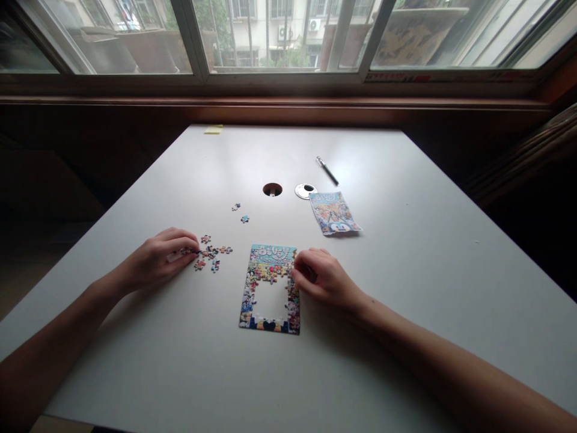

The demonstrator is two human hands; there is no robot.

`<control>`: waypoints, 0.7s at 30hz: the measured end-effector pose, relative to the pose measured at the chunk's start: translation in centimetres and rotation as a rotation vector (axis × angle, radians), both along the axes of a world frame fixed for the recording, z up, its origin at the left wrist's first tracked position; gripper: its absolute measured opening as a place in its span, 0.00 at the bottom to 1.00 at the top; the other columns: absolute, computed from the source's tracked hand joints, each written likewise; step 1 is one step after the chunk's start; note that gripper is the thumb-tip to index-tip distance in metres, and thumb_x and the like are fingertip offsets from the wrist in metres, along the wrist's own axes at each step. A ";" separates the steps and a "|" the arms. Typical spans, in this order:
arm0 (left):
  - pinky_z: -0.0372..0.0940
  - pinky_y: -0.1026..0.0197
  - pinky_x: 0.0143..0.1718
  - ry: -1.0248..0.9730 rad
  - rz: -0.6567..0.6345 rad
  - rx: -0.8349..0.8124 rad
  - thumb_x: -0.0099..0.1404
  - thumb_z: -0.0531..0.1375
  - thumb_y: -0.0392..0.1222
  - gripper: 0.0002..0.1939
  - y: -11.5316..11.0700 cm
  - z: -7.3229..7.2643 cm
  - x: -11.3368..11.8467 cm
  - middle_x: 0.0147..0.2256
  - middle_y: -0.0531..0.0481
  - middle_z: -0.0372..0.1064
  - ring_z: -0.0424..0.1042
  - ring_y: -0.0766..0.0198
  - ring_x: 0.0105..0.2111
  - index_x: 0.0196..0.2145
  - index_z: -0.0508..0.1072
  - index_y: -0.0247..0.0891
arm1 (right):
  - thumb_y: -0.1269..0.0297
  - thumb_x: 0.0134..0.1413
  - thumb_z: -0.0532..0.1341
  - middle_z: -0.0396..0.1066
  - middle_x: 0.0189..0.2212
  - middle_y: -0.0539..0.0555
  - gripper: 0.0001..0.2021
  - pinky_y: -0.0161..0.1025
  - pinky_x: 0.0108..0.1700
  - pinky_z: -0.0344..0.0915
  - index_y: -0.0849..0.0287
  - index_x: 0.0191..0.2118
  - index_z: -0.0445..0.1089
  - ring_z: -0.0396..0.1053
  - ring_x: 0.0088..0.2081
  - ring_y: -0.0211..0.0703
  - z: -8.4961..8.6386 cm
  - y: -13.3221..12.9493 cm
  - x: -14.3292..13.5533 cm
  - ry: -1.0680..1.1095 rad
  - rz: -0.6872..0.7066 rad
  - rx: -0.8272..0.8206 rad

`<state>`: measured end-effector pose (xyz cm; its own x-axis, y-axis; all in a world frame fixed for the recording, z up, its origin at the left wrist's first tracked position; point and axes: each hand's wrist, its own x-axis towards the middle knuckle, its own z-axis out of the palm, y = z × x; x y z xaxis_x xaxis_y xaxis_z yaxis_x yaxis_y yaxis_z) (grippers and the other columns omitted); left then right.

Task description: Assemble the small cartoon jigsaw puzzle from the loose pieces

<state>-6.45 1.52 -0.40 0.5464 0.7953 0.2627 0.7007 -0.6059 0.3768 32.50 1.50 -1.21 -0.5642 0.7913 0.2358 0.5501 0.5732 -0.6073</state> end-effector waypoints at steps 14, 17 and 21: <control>0.67 0.57 0.48 0.001 0.010 -0.014 0.69 0.56 0.39 0.08 -0.2 0.3 0.2 0.45 0.46 0.71 0.70 0.59 0.46 0.42 0.75 0.41 | 0.67 0.59 0.58 0.64 0.24 0.49 0.07 0.39 0.36 0.57 0.57 0.30 0.63 0.59 0.27 0.39 0.1 0.0 -0.1 -0.011 0.001 0.001; 0.67 0.57 0.47 0.001 0.006 -0.009 0.69 0.56 0.39 0.08 -0.2 0.3 0.2 0.44 0.45 0.71 0.70 0.58 0.45 0.41 0.75 0.41 | 0.67 0.59 0.58 0.64 0.24 0.48 0.06 0.40 0.36 0.57 0.57 0.30 0.63 0.59 0.27 0.39 0.2 0.0 -0.2 -0.015 0.001 0.003; 0.67 0.57 0.47 -0.003 -0.001 -0.009 0.69 0.56 0.39 0.08 -0.2 0.4 0.3 0.44 0.45 0.72 0.70 0.58 0.45 0.41 0.75 0.41 | 0.67 0.59 0.58 0.64 0.23 0.49 0.07 0.40 0.36 0.57 0.56 0.30 0.63 0.59 0.28 0.39 0.3 0.0 -0.2 -0.017 0.003 0.006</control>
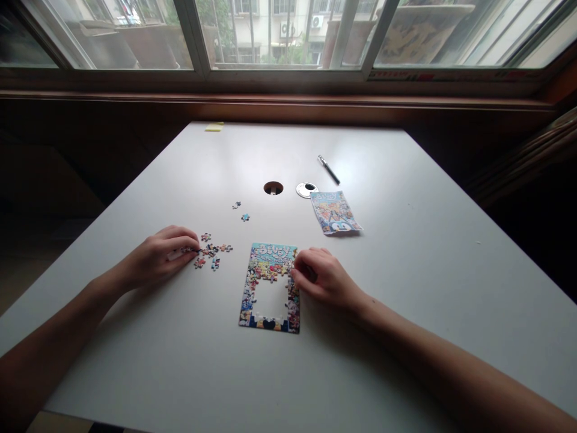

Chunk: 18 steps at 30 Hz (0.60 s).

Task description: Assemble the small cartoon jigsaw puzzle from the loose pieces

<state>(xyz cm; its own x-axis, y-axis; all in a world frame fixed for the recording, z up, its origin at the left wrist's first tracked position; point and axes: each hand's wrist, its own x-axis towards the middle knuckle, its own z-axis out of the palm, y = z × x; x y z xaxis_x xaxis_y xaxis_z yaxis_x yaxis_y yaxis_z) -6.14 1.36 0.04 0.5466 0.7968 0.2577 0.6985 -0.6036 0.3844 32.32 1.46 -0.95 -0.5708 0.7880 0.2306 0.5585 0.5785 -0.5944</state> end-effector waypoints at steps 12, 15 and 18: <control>0.66 0.57 0.47 0.004 0.002 0.008 0.69 0.56 0.38 0.07 0.0 -0.1 0.0 0.44 0.46 0.71 0.70 0.58 0.45 0.41 0.75 0.41 | 0.67 0.59 0.58 0.64 0.24 0.49 0.06 0.40 0.36 0.57 0.57 0.30 0.63 0.59 0.28 0.39 -0.1 0.0 0.1 0.001 -0.003 -0.001; 0.66 0.57 0.47 0.008 0.003 0.006 0.69 0.56 0.39 0.08 0.0 -0.1 0.0 0.44 0.46 0.71 0.70 0.58 0.45 0.41 0.75 0.41 | 0.67 0.59 0.58 0.64 0.23 0.49 0.06 0.40 0.36 0.58 0.57 0.30 0.63 0.59 0.28 0.39 -0.1 0.0 0.1 0.000 -0.003 -0.006; 0.67 0.57 0.47 0.003 0.003 0.007 0.69 0.56 0.39 0.08 0.0 -0.1 0.0 0.44 0.46 0.71 0.70 0.58 0.45 0.41 0.75 0.41 | 0.67 0.59 0.58 0.64 0.24 0.49 0.06 0.40 0.36 0.58 0.56 0.30 0.63 0.59 0.28 0.39 -0.1 0.0 0.0 -0.003 0.000 -0.008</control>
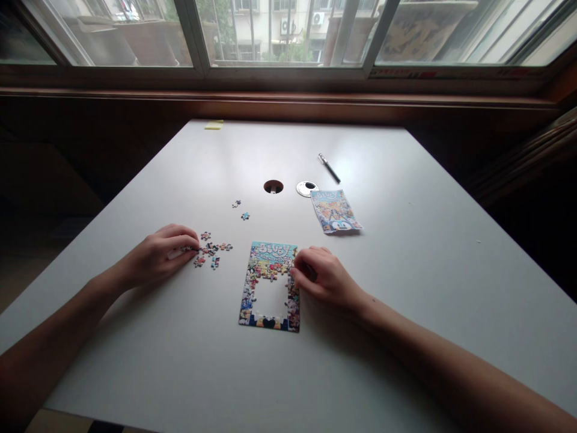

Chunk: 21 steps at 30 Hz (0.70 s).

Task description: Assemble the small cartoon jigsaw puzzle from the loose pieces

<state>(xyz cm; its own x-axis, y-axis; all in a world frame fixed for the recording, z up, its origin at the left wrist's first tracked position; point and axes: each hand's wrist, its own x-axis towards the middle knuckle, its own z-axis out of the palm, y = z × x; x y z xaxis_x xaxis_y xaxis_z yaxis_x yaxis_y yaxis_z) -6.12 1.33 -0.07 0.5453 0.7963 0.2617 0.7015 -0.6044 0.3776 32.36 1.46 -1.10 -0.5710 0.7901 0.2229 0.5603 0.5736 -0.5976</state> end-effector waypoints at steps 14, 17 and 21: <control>0.67 0.57 0.47 0.004 -0.001 -0.007 0.69 0.56 0.39 0.08 0.0 0.0 0.0 0.44 0.45 0.71 0.70 0.58 0.45 0.42 0.75 0.41 | 0.66 0.59 0.58 0.64 0.23 0.49 0.07 0.40 0.36 0.58 0.56 0.29 0.63 0.60 0.28 0.39 0.1 0.1 -0.1 -0.006 -0.003 0.001; 0.67 0.57 0.46 0.002 0.003 -0.011 0.69 0.56 0.39 0.08 0.0 0.0 0.0 0.44 0.46 0.71 0.70 0.58 0.45 0.41 0.75 0.42 | 0.66 0.59 0.58 0.64 0.23 0.49 0.07 0.40 0.36 0.57 0.56 0.29 0.63 0.60 0.27 0.39 0.2 0.1 -0.1 -0.003 0.000 0.009; 0.67 0.57 0.46 -0.007 -0.002 -0.005 0.69 0.56 0.39 0.08 0.0 -0.1 0.0 0.44 0.45 0.71 0.70 0.58 0.45 0.41 0.75 0.41 | 0.66 0.59 0.58 0.64 0.23 0.48 0.07 0.40 0.35 0.58 0.56 0.29 0.63 0.59 0.27 0.39 0.2 0.0 -0.1 -0.003 -0.001 0.016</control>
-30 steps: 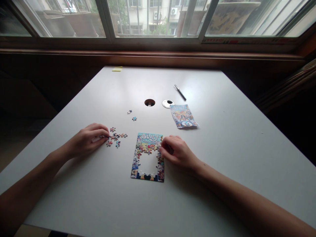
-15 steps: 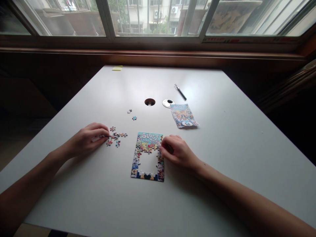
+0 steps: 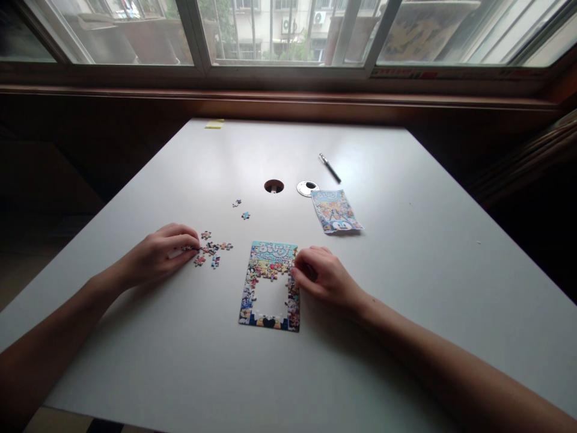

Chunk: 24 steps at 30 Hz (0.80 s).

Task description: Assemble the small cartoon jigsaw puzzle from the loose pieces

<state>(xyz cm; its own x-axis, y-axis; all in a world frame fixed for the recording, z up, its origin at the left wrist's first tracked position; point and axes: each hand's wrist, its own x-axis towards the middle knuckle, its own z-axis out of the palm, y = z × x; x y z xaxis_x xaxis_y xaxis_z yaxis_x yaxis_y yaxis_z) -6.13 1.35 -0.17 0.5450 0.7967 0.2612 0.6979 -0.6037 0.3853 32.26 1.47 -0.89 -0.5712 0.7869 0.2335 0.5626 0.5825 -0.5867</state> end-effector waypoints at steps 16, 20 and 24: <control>0.67 0.57 0.47 -0.011 0.008 -0.004 0.68 0.57 0.39 0.07 0.0 0.0 0.0 0.44 0.45 0.71 0.70 0.58 0.45 0.42 0.74 0.41 | 0.67 0.59 0.58 0.64 0.24 0.48 0.07 0.40 0.36 0.57 0.56 0.29 0.63 0.59 0.28 0.39 -0.1 -0.1 0.1 0.008 0.005 -0.013; 0.67 0.58 0.43 -0.030 0.058 -0.011 0.68 0.58 0.40 0.07 -0.1 -0.1 0.0 0.42 0.46 0.72 0.70 0.60 0.42 0.43 0.71 0.40 | 0.67 0.59 0.58 0.64 0.24 0.49 0.07 0.40 0.36 0.57 0.56 0.30 0.63 0.60 0.28 0.39 -0.1 -0.1 0.1 0.010 0.003 -0.012; 0.66 0.60 0.41 -0.044 0.087 -0.027 0.67 0.59 0.40 0.07 -0.2 0.0 0.0 0.40 0.48 0.71 0.70 0.62 0.38 0.43 0.70 0.40 | 0.67 0.59 0.58 0.64 0.23 0.49 0.07 0.39 0.35 0.57 0.56 0.29 0.63 0.60 0.27 0.39 -0.1 -0.1 0.1 0.009 -0.003 -0.007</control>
